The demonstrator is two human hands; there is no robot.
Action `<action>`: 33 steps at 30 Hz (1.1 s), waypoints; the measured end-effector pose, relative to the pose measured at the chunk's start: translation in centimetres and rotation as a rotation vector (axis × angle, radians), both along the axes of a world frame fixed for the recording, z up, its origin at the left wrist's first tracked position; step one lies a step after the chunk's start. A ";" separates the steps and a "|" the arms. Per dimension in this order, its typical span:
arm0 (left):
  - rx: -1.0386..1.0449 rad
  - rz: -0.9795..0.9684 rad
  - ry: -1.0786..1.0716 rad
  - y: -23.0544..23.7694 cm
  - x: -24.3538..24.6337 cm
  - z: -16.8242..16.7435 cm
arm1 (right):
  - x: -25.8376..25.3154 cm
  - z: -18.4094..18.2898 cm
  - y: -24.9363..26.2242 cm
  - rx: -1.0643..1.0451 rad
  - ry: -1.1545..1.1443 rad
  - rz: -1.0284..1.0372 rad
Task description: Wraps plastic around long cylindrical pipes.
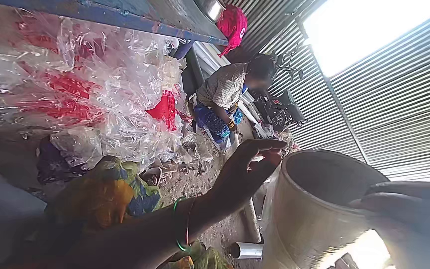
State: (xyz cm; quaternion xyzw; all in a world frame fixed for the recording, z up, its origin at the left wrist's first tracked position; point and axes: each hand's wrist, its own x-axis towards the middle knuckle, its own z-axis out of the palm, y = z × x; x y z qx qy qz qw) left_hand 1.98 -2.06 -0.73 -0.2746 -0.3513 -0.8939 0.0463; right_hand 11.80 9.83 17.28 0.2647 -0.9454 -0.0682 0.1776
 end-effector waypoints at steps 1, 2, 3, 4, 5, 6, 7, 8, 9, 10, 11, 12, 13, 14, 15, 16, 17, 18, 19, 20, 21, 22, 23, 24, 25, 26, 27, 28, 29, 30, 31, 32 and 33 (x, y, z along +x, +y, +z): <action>-0.007 -0.164 -0.023 -0.5 -0.7 0.3 | 0.0 -0.1 0.0 -0.003 0.001 0.005; 0.008 -0.302 -0.016 -0.8 -1.4 0.4 | 0.0 -0.3 0.1 -0.008 -0.002 0.014; 0.020 -0.381 0.014 -0.8 -1.7 0.5 | -0.1 -0.4 0.0 -0.019 -0.005 0.026; 0.031 -0.419 0.049 -0.8 -1.9 0.5 | -0.2 -0.6 -0.1 -0.028 -0.001 0.037; 0.038 -0.438 0.093 -0.7 -1.9 0.5 | -0.4 -0.7 -0.1 -0.032 0.002 0.042; 0.048 -0.450 0.130 -0.6 -2.0 0.5 | -0.5 -0.9 -0.1 -0.031 0.006 0.048; 0.065 -0.468 0.151 -0.5 -2.0 0.4 | -0.6 -1.1 0.0 -0.012 0.017 0.053; 0.079 -0.482 0.163 -0.4 -2.1 0.4 | -0.7 -1.3 0.5 0.024 0.036 0.064; 0.091 -0.489 0.170 -0.2 -2.2 0.4 | -0.9 -1.4 0.7 0.037 0.035 0.067; 0.099 -0.494 0.181 -0.1 -2.2 0.3 | -1.0 -1.5 0.6 0.044 0.023 0.072; 0.109 -0.502 0.182 -0.1 -2.1 0.1 | -1.1 -1.5 0.3 0.041 0.008 0.084; 0.136 -0.510 0.191 0.2 -2.0 -0.2 | -1.3 -1.5 -0.2 0.029 -0.001 0.104; 0.172 -0.513 0.212 0.4 -1.9 -0.6 | -1.4 -1.5 -0.8 0.008 -0.015 0.117; 0.195 -0.508 0.245 0.8 -1.8 -1.1 | -1.5 -1.6 -1.3 -0.009 -0.024 0.125; 0.204 -0.479 0.284 1.1 -1.7 -1.6 | -1.6 -1.7 -1.5 -0.023 -0.026 0.127; 0.208 -0.438 0.314 1.5 -1.7 -2.1 | -1.8 -1.9 -1.7 -0.038 -0.032 0.121; 0.215 -0.405 0.330 1.8 -1.7 -2.4 | -2.0 -2.1 -1.8 -0.060 -0.035 0.125; 0.212 -0.387 0.336 1.9 -1.7 -2.7 | -2.2 -2.4 -1.6 -0.076 -0.031 0.138; 0.196 -0.387 0.332 2.0 -1.8 -2.9 | -2.5 -2.6 -1.2 -0.087 -0.016 0.160; 0.159 -0.398 0.323 1.9 -2.0 -2.9 | -2.7 -2.7 -1.0 -0.074 -0.001 0.171; 0.097 -0.401 0.313 1.7 -2.3 -2.9 | -2.8 -2.7 -0.9 -0.055 0.015 0.176; 0.011 -0.408 0.301 1.3 -2.5 -2.9 | -2.7 -2.5 -1.0 -0.030 0.016 0.172; -0.071 -0.433 0.287 0.9 -2.7 -2.9 | -2.8 -2.4 -1.0 -0.004 0.027 0.172; -0.116 -0.470 0.279 0.8 -2.9 -3.0 | -3.0 -2.3 -1.0 0.012 0.051 0.173; -0.126 -0.512 0.277 0.9 -3.1 -3.1 | -3.4 -2.4 -0.7 0.023 0.076 0.181; -0.121 -0.547 0.284 1.1 -3.2 -3.4 | -3.7 -2.7 0.1 0.046 0.106 0.200; -0.133 -0.563 0.287 1.1 -3.4 -3.5 | -4.0 -2.9 0.8 0.071 0.130 0.222; -0.189 -0.566 0.291 0.8 -3.5 -3.5 | -4.0 -2.8 0.4 0.082 0.148 0.220; -0.308 -0.545 0.301 0.4 -3.7 -3.4 | -4.0 -2.6 -0.1 0.090 0.150 0.212; -0.446 -0.512 0.309 0.1 -3.9 -3.3 | -4.1 -2.4 -0.3 0.091 0.152 0.209; -0.557 -0.476 0.331 -0.2 -4.0 -3.3 | -4.2 -2.3 -0.4 0.087 0.152 0.220; -0.614 -0.459 0.336 -0.4 -4.0 -3.2 | -4.4 -2.3 -0.3 0.081 0.151 0.237; -0.614 -0.468 0.324 -0.4 -4.0 -3.2 | -4.5 -2.2 -0.1 0.077 0.154 0.255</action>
